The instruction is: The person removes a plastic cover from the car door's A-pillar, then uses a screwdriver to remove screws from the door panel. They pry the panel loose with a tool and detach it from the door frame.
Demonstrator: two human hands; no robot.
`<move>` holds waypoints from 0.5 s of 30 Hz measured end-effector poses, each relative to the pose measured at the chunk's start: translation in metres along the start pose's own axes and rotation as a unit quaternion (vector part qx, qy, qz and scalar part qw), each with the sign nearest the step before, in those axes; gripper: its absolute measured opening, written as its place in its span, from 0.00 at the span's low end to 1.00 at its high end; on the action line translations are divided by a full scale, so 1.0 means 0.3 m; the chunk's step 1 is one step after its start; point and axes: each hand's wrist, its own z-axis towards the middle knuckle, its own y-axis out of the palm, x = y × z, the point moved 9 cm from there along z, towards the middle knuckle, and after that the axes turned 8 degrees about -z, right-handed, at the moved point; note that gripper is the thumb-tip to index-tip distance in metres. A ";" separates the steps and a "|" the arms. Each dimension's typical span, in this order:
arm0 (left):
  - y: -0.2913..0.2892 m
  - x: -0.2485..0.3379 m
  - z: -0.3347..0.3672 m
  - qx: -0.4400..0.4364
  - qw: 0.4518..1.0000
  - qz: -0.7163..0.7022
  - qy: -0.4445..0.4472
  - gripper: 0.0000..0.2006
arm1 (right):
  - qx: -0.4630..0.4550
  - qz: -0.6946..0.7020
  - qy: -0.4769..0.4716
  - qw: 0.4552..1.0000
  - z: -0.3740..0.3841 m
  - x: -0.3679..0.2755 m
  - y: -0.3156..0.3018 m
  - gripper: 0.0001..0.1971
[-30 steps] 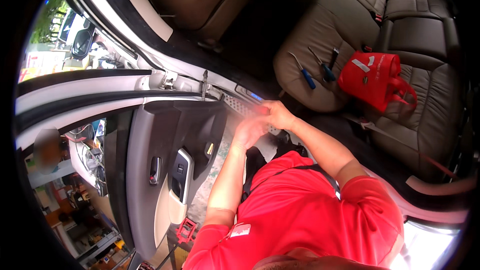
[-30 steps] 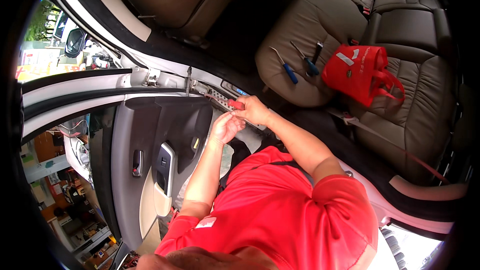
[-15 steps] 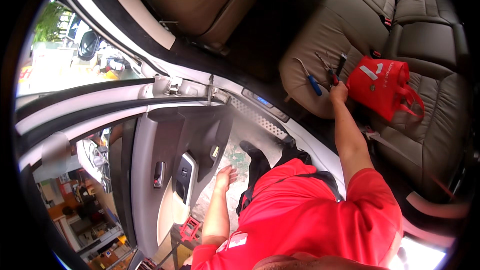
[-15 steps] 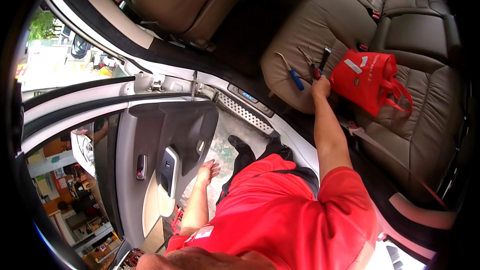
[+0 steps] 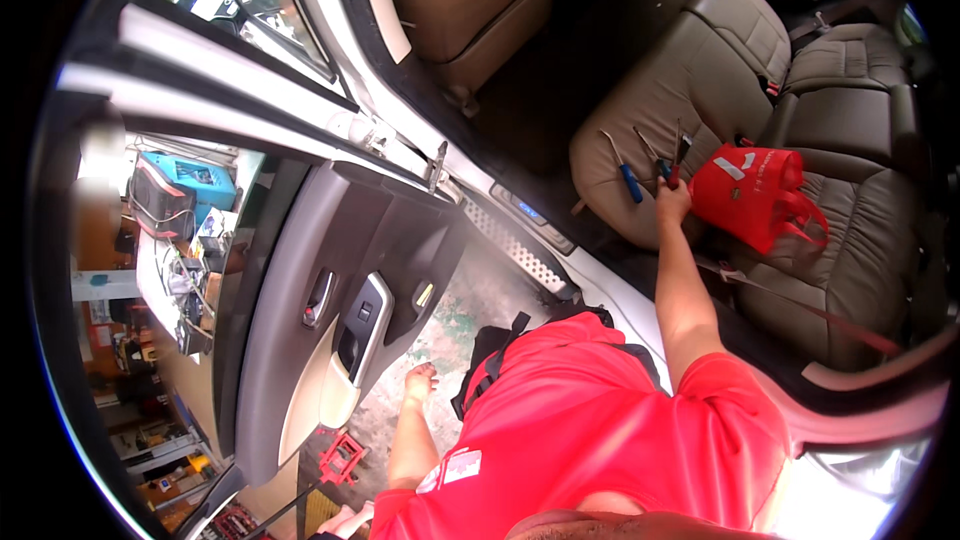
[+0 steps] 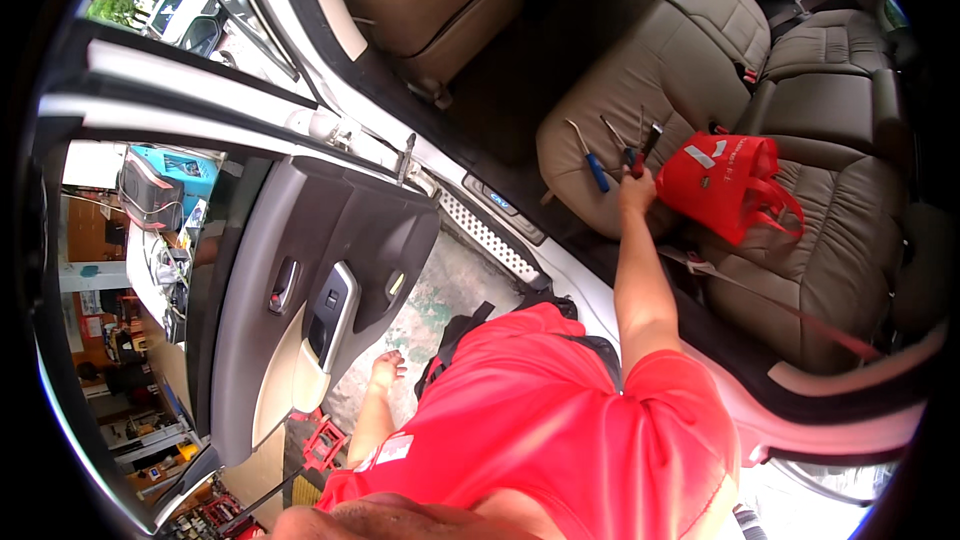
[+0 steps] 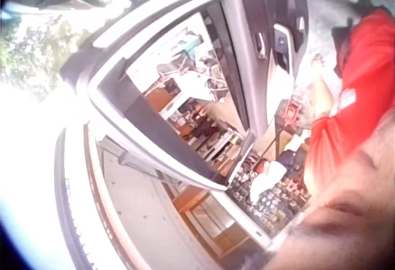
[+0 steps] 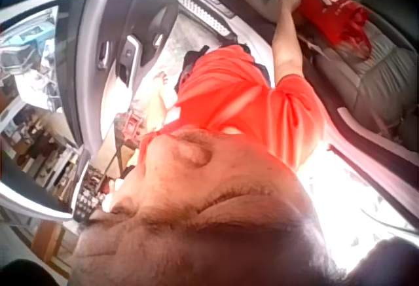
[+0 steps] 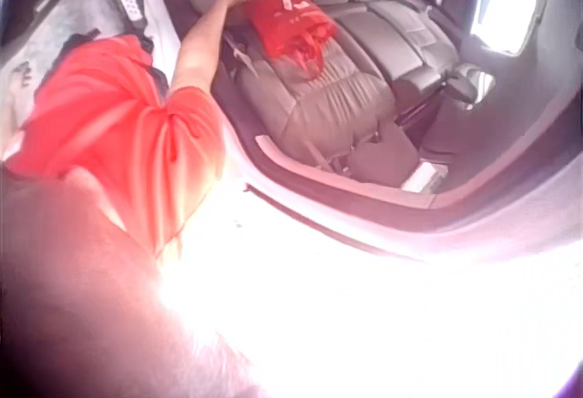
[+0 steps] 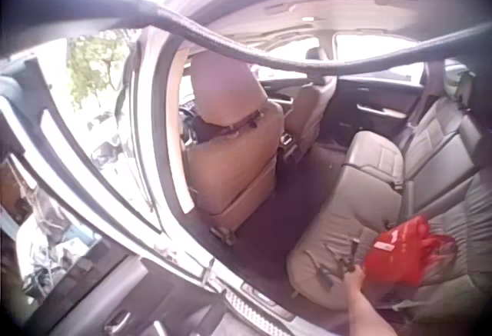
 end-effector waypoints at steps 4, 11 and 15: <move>-0.165 -0.008 0.043 0.002 0.998 -0.013 0.063 0.12 | -0.007 0.107 -0.024 0.994 -0.237 -0.157 -0.070 0.16; -0.723 -0.325 -0.033 0.116 0.985 -0.104 -0.071 0.23 | -0.122 0.189 -0.074 0.972 -0.776 -0.367 -0.211 0.16; -1.240 -0.814 -0.217 0.223 0.920 -0.268 -0.181 0.18 | -0.161 0.181 -0.097 0.965 -1.086 -0.348 -0.256 0.14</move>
